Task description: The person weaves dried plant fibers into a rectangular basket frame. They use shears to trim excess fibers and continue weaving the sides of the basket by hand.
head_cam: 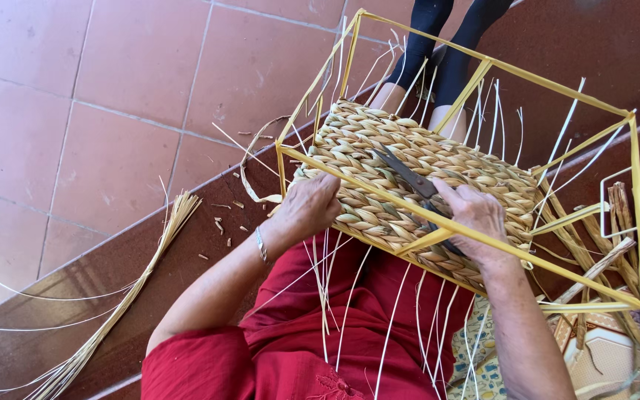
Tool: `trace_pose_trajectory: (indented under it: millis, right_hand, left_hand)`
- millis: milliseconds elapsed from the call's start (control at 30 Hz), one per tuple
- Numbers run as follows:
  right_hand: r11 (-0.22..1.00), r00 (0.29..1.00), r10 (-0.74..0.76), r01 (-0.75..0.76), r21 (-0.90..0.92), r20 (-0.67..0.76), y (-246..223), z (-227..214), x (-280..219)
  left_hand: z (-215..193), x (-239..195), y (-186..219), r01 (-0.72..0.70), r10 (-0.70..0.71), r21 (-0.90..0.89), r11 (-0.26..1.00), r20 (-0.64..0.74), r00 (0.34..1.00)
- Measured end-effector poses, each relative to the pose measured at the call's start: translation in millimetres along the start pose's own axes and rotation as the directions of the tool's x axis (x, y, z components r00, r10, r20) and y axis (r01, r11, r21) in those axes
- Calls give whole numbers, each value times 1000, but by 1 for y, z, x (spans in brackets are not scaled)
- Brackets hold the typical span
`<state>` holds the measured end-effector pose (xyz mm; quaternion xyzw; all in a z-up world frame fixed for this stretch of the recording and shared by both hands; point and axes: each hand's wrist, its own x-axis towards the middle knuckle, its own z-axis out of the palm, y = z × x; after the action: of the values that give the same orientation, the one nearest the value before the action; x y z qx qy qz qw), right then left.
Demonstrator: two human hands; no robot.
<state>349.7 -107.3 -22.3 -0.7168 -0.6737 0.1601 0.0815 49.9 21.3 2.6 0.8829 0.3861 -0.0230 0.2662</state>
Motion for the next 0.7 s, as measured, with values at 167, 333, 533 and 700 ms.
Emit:
trace_pose_trajectory:
  millis: [167,333,533,700]
  right_hand:
    - [998,998,-59,59,3,-12,-2,17,27]
    - [995,998,-57,55,87,19,-17,-7,49]
    - [963,964,-263,259,-68,-45,-17,-18,71]
    - [949,956,-294,289,-129,-23,-12,-4,66]
  left_hand:
    - [-18,-41,6,-163,129,-126,979,-246,961]
    - [-30,-76,-14,-101,51,-199,975,-244,968]
    - [-18,-94,-51,81,-151,-274,958,-244,958]
    - [-6,-96,-78,136,-184,-196,971,-253,950]
